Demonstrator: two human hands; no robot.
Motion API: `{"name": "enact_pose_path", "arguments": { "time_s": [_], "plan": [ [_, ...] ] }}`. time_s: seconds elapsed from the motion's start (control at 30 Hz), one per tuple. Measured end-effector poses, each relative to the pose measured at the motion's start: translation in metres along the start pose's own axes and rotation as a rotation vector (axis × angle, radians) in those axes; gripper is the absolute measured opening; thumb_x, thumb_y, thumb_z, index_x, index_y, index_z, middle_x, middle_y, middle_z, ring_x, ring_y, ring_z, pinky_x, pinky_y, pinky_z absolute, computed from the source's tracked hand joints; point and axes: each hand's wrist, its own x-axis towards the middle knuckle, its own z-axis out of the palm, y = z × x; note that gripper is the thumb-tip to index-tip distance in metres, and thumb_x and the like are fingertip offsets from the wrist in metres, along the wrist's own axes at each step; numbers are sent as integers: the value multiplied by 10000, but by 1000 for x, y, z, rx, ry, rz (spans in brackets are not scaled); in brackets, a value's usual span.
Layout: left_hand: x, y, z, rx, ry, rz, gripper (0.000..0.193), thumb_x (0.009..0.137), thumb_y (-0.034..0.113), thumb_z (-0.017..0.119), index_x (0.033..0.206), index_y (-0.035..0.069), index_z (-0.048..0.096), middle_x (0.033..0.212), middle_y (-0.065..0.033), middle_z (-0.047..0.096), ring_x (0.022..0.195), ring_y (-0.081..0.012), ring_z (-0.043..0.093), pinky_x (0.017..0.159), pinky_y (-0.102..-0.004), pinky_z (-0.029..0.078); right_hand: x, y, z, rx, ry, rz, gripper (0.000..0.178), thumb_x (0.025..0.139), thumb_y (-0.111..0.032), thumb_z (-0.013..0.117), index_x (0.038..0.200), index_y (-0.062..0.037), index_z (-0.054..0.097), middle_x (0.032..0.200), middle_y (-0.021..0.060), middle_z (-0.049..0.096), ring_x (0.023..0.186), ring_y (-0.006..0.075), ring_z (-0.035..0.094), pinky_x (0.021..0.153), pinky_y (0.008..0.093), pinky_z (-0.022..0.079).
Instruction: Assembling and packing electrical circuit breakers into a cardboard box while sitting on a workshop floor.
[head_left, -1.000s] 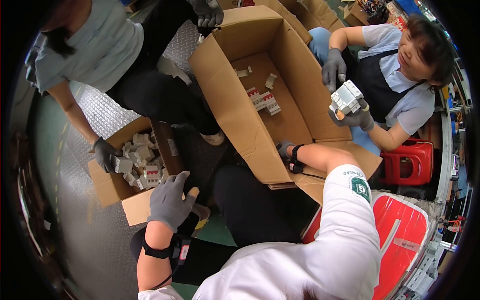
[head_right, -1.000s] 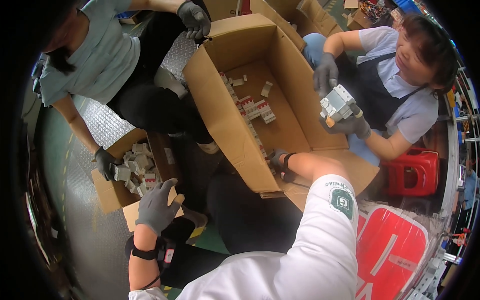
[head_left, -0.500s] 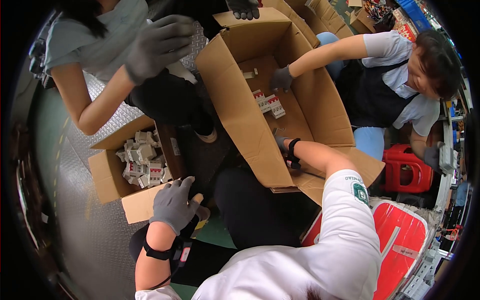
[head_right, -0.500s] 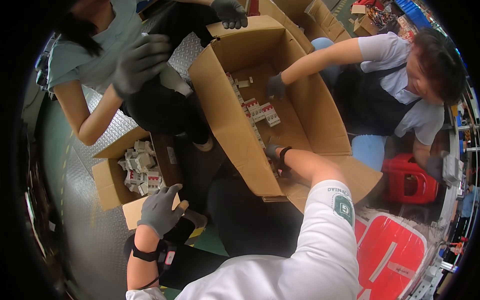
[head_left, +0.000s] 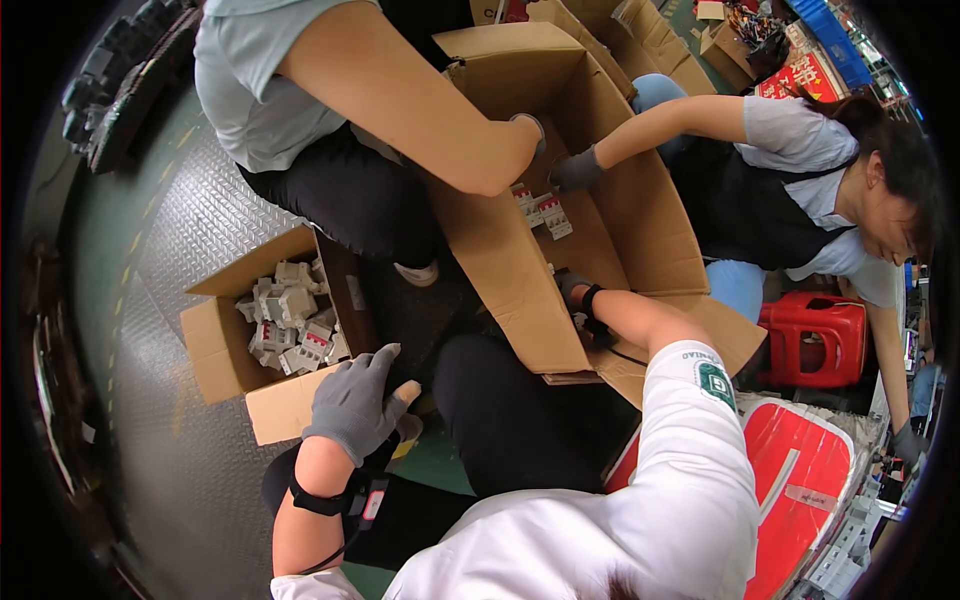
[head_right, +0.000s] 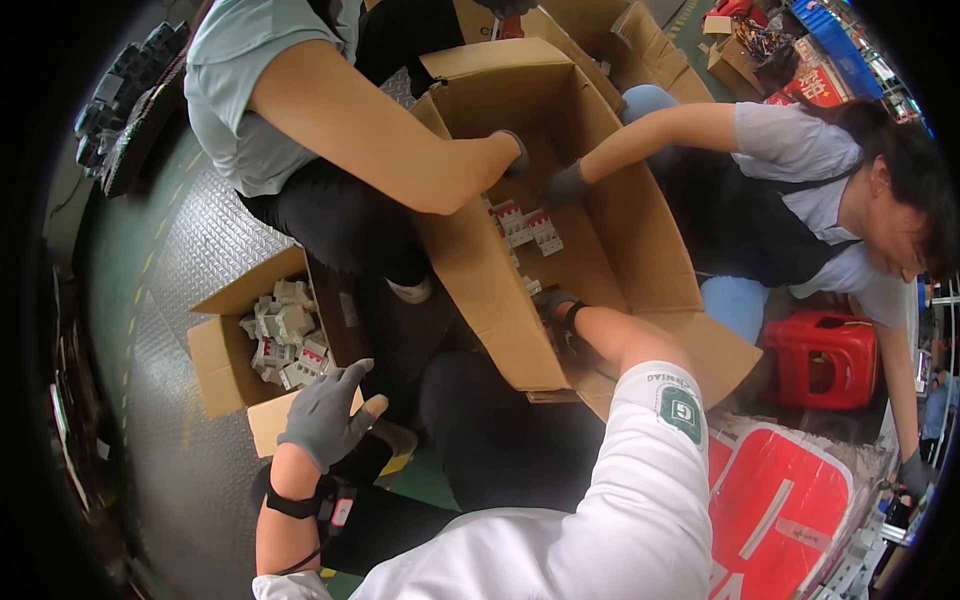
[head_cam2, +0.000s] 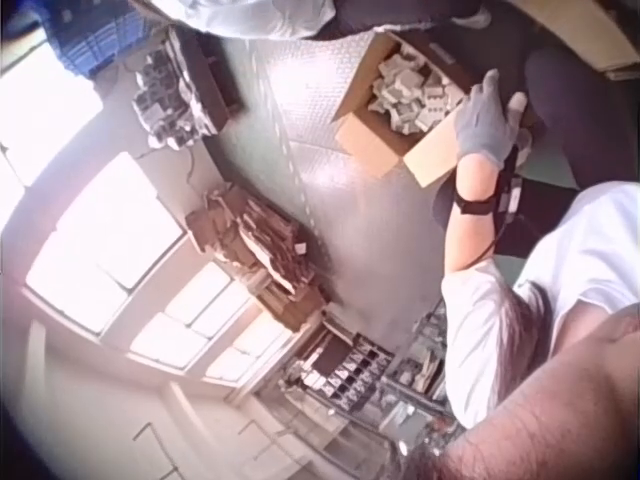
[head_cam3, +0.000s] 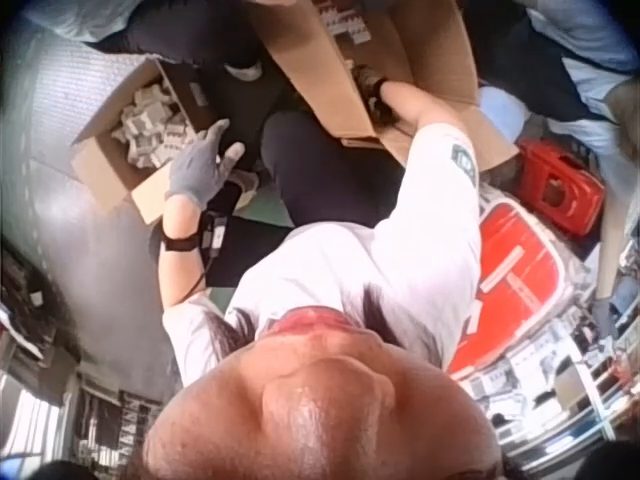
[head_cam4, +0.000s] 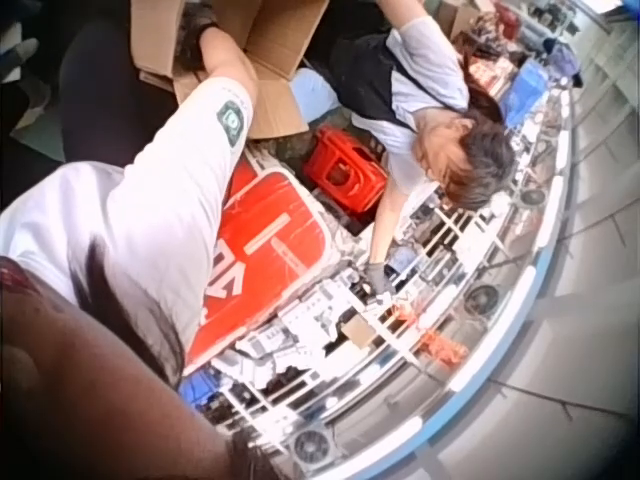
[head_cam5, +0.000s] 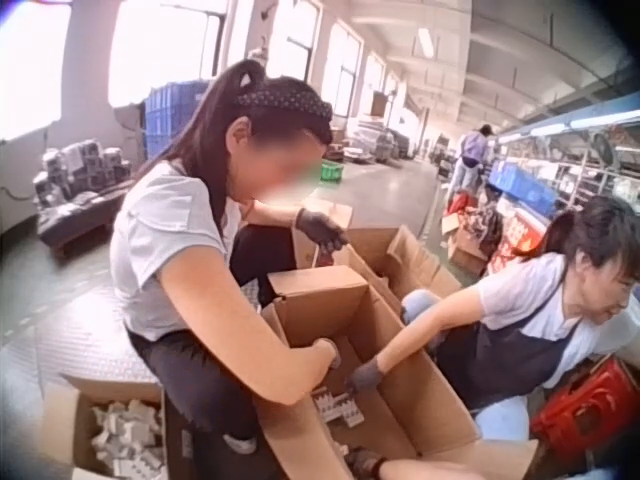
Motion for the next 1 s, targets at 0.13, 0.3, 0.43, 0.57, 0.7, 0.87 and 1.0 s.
{"name": "enact_pose_path", "arguments": {
  "time_s": [0.13,0.3,0.43,0.57,0.7,0.87,1.0],
  "plan": [
    [2,0,3,8,3,65,590,945,464,605,1375,70,518,1148,-186,651,1045,-387,621,898,-457,493,-5,-1,4,3,-94,35,481,854,-356,718,1252,-89,672,1210,113,687,1041,226,660,883,420,521],
    [3,-4,5,71,-72,-2,592,945,460,606,1384,74,514,1168,-179,650,1074,-378,612,911,-453,489,-9,-7,12,-16,-110,19,479,835,-343,737,1235,-85,681,1189,115,693,1018,228,666,860,418,526],
    [2,-5,6,58,-29,21,586,942,448,613,1388,80,515,1188,-169,645,1082,-373,607,922,-447,487,-12,-8,8,-57,-140,16,478,820,-334,752,1221,-81,689,1172,117,698,999,229,672,843,417,530],
    [1,-5,5,63,-22,35,576,941,438,619,1381,81,521,1212,-169,638,1083,-375,606,926,-447,486,-16,-6,-4,-109,-174,8,476,806,-324,767,1207,-78,696,1155,118,703,980,230,677,825,415,534],
    [-1,-5,6,62,-8,36,566,940,429,623,1376,82,525,1219,-172,638,1085,-380,607,925,-448,486,-21,-2,-11,-166,-192,19,475,791,-314,782,1193,-74,703,1137,120,708,962,232,683,807,414,538],
    [0,-6,8,57,11,62,554,939,419,629,1369,84,531,1199,-172,646,1068,-387,613,920,-448,489,-25,2,-8,-218,-194,9,474,772,-302,801,1176,-70,712,1116,122,714,938,234,689,785,412,543],
    [2,-5,11,70,-3,81,546,941,414,628,1368,88,531,1184,-173,648,1049,-390,620,911,-450,494,-30,3,-7,-260,-186,-13,474,757,-292,816,1162,-66,719,1099,123,719,920,235,695,767,411,547]
  ]
}}
